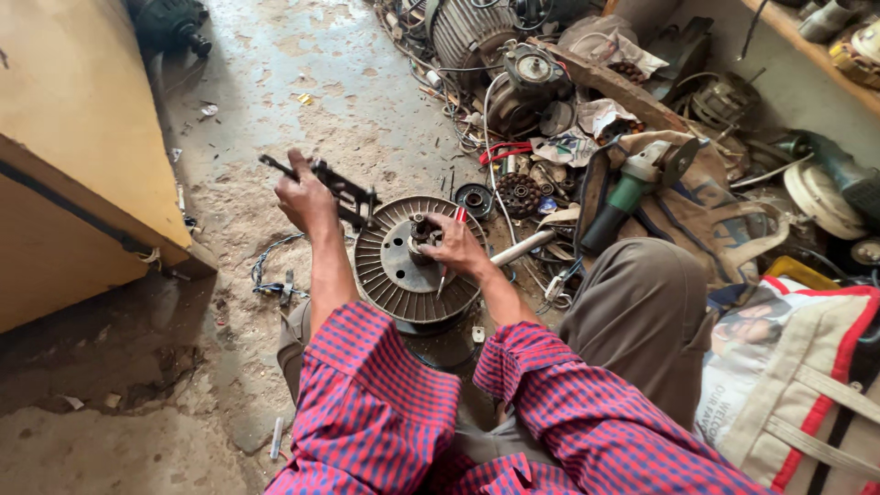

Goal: The person sits on the floor and disassembles a motor component, then uses a hammer to tap a cylindrical part. They then use an angle grinder to smooth the surface of the part while seated.

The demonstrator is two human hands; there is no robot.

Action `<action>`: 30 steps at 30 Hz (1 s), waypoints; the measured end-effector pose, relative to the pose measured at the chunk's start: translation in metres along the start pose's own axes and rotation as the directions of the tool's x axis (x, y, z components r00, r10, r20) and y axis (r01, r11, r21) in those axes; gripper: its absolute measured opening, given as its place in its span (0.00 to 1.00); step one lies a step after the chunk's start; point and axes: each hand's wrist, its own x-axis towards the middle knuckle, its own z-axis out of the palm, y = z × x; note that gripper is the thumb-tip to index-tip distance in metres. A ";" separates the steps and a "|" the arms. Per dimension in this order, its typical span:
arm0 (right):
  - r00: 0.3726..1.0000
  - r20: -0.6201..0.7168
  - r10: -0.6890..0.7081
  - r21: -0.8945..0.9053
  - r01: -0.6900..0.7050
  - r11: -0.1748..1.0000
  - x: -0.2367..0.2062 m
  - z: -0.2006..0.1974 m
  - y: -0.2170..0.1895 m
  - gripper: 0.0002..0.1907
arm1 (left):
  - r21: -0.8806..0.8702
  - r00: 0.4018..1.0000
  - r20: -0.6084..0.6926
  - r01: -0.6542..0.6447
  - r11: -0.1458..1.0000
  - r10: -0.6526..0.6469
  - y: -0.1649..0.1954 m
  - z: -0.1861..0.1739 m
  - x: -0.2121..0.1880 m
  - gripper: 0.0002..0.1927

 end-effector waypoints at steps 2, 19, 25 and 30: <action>0.997 -0.062 -0.038 -0.056 0.034 0.998 -0.001 0.008 0.001 0.34 | 0.102 0.981 -0.063 0.188 0.977 -0.183 -0.009 0.001 0.006 0.33; 0.989 -0.149 -0.018 -0.006 0.017 1.000 -0.002 -0.010 -0.034 0.24 | 0.633 0.974 0.150 0.037 0.773 -0.169 -0.064 0.041 -0.005 0.31; 0.983 -0.138 0.118 0.220 -0.085 0.972 -0.001 -0.007 -0.042 0.20 | 0.586 0.904 0.300 0.077 0.807 -0.304 -0.058 0.042 -0.005 0.21; 1.000 -0.003 0.021 0.393 -0.018 0.919 -0.002 -0.015 -0.037 0.22 | 0.642 0.887 0.381 -0.052 0.765 -0.260 -0.059 0.042 -0.008 0.16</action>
